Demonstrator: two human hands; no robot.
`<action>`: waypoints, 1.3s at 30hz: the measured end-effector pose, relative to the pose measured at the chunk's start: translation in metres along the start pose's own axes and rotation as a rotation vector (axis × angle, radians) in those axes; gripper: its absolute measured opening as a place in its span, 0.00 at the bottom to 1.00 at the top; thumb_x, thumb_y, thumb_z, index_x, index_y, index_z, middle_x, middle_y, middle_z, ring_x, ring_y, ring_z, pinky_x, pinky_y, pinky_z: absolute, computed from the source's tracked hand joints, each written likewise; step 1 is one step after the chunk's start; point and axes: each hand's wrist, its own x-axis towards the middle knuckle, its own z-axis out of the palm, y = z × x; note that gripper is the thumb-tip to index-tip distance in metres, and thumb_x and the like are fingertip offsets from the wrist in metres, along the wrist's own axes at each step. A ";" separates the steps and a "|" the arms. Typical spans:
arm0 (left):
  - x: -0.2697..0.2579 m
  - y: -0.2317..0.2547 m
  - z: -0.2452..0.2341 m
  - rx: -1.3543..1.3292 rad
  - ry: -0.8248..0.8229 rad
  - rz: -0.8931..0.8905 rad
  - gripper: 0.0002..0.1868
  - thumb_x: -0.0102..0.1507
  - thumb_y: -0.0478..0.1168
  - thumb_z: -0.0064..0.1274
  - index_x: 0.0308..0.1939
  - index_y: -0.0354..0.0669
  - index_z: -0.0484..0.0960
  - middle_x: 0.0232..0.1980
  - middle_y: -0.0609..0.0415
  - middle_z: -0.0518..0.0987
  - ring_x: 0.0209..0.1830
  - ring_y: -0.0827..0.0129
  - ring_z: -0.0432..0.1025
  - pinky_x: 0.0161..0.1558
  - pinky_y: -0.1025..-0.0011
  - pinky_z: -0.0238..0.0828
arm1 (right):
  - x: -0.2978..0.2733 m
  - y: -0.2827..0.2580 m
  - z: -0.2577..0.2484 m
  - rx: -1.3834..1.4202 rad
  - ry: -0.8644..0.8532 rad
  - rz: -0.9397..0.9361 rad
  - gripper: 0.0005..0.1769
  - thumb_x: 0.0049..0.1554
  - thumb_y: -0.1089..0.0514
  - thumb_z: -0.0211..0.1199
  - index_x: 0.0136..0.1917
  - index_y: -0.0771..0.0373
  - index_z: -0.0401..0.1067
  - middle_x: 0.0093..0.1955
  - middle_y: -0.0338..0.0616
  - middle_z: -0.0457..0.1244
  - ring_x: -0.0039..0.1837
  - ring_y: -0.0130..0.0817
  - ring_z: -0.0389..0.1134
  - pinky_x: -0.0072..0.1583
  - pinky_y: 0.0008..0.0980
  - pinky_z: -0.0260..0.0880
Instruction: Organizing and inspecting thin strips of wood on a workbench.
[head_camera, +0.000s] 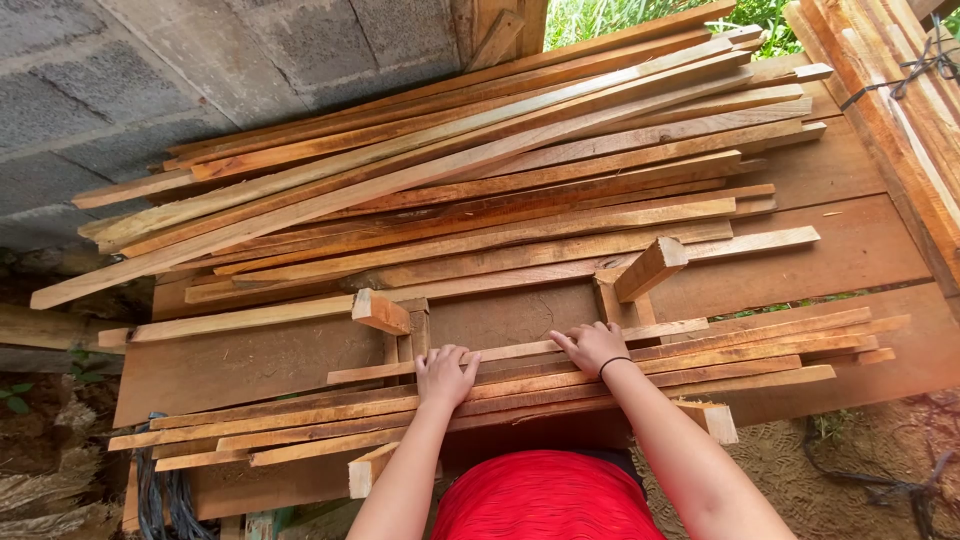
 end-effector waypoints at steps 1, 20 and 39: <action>0.003 -0.003 0.009 0.001 0.002 0.003 0.24 0.69 0.66 0.38 0.59 0.64 0.80 0.60 0.65 0.78 0.66 0.67 0.67 0.70 0.55 0.51 | -0.002 -0.002 -0.002 0.001 0.003 0.001 0.38 0.63 0.19 0.32 0.62 0.33 0.76 0.64 0.26 0.69 0.72 0.31 0.63 0.78 0.45 0.48; -0.013 -0.005 0.024 -0.019 0.297 0.055 0.15 0.68 0.55 0.40 0.42 0.61 0.83 0.44 0.62 0.81 0.55 0.68 0.75 0.65 0.58 0.62 | -0.026 0.007 0.011 -0.012 0.193 -0.107 0.30 0.59 0.25 0.50 0.64 0.41 0.71 0.63 0.29 0.66 0.72 0.32 0.62 0.78 0.50 0.50; -0.063 0.011 -0.007 -0.261 0.489 0.202 0.15 0.62 0.47 0.54 0.51 0.52 0.85 0.54 0.64 0.83 0.58 0.69 0.72 0.69 0.63 0.52 | -0.068 0.003 0.006 -0.025 0.551 -0.265 0.27 0.58 0.30 0.58 0.53 0.52 0.78 0.54 0.36 0.64 0.58 0.38 0.64 0.66 0.41 0.56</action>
